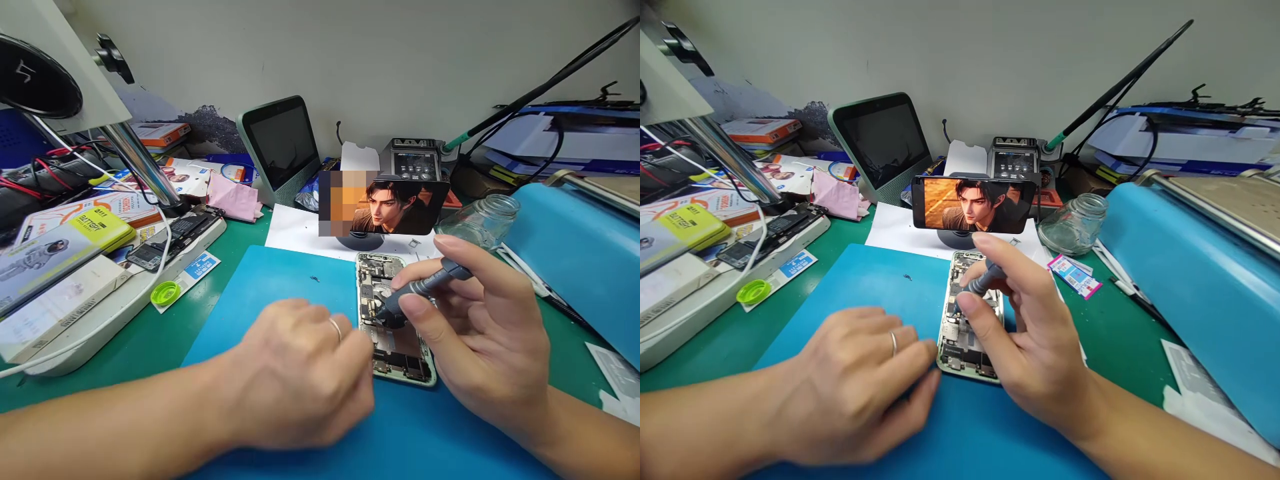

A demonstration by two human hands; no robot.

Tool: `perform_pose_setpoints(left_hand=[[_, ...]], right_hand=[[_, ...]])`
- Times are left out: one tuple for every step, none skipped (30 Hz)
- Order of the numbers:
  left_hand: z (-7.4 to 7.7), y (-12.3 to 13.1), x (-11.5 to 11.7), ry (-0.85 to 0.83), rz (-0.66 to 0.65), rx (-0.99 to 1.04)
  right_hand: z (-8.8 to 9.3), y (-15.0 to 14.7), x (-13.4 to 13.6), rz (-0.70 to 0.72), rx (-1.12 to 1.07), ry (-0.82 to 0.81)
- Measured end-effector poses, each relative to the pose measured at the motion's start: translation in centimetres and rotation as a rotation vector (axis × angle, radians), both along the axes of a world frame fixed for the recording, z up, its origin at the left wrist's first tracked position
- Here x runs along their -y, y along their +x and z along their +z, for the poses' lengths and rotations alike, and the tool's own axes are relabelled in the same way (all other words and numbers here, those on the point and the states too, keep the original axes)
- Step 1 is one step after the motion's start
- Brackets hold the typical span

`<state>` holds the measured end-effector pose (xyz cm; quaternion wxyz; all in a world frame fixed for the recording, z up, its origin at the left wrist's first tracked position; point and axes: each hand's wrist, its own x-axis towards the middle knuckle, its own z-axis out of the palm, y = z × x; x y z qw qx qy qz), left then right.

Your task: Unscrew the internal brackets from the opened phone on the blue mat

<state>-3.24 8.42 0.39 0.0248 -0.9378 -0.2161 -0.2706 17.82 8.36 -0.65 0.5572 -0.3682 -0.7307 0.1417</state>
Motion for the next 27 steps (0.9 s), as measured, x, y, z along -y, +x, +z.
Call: perform_pose_setpoints(left_hand=[[0.3,-0.2,-0.7,0.032,0.047,0.01],[0.5,-0.5,-1.4,0.068,0.084,0.015],[0.7,-0.9,-2.2,0.099,0.131,0.011],[0.8,-1.3,-3.0,0.114,0.179,-0.011],[0.9,-1.7,-3.7,0.116,0.223,-0.038],[1.0,-2.1,-4.4,0.081,0.279,-0.074],[1.0,-2.4,-4.9,0.03,0.314,-0.105],[0.9,-2.6,-5.3,0.007,0.319,-0.118],[0.9,-2.8,-5.6,-0.018,0.316,-0.133],[0.8,-2.9,-5.8,-0.039,0.302,-0.143],[0.7,-2.9,-6.0,-0.056,0.286,-0.152],[0.6,-3.0,-6.2,-0.079,0.276,-0.159],[0.4,-3.0,-6.4,-0.105,0.27,-0.162],[0.3,-3.1,-6.6,-0.134,0.268,-0.161],[0.2,-3.1,-6.8,-0.164,0.264,-0.157],[0.0,-3.2,-7.0,-0.194,0.258,-0.151],[-0.1,-3.3,-7.3,-0.223,0.249,-0.146],[-0.2,-3.4,-7.5,-0.25,0.236,-0.142],[-0.2,-3.5,-7.6,-0.273,0.223,-0.138],[-0.3,-3.6,-7.8,-0.292,0.211,-0.135],[-0.3,-3.6,-7.9,-0.309,0.202,-0.132],[-0.3,-3.6,-8.0,-0.324,0.194,-0.128],[-0.3,-3.6,-8.0,-0.337,0.187,-0.125],[-0.4,-3.6,-8.1,-0.349,0.181,-0.12],[-0.4,-3.6,-8.1,-0.359,0.175,-0.116],[-0.4,-3.5,-8.2,-0.367,0.17,-0.111],[-0.5,-3.5,-8.2,-0.374,0.168,-0.104]], right_hand=[[0.0,0.0,0.0,0.003,-0.004,0.001],[-0.1,0.0,-0.1,0.01,-0.008,0.003],[-0.1,0.1,-0.1,0.014,-0.012,0.003],[-0.1,0.1,-0.1,0.016,-0.012,0.003],[-0.1,0.1,-0.1,0.02,-0.009,0.005],[-0.1,0.2,-0.1,0.024,-0.004,0.007],[-0.1,0.2,-0.1,0.025,0.0,0.009],[-0.1,0.3,-0.1,0.028,0.002,0.009],[-0.1,0.3,-0.1,0.032,0.003,0.011],[-0.2,0.3,-0.1,0.036,0.005,0.013],[-0.2,0.4,-0.1,0.034,0.007,0.014],[-0.2,0.4,-0.1,0.028,0.01,0.012],[-0.2,0.4,0.0,0.021,0.013,0.008],[-0.2,0.4,0.0,0.01,0.015,0.002],[-0.1,0.4,-0.1,-0.002,0.013,-0.004],[-0.1,0.3,-0.1,-0.009,0.009,-0.011],[0.0,0.2,-0.1,-0.01,0.003,-0.012],[0.0,0.2,-0.1,-0.01,-0.004,-0.014],[0.1,0.1,-0.1,-0.011,-0.012,-0.012],[0.1,0.0,-0.1,-0.011,-0.017,-0.012],[0.2,-0.1,-0.1,-0.011,-0.018,-0.015],[0.2,-0.1,-0.1,-0.011,-0.02,-0.018],[0.2,-0.2,-0.1,-0.01,-0.02,-0.018],[0.2,-0.2,-0.2,-0.008,-0.019,-0.019],[0.2,-0.2,-0.2,-0.005,-0.017,-0.017],[0.2,-0.2,-0.2,-0.006,-0.017,-0.014],[0.2,-0.2,-0.2,-0.012,-0.018,-0.011]])
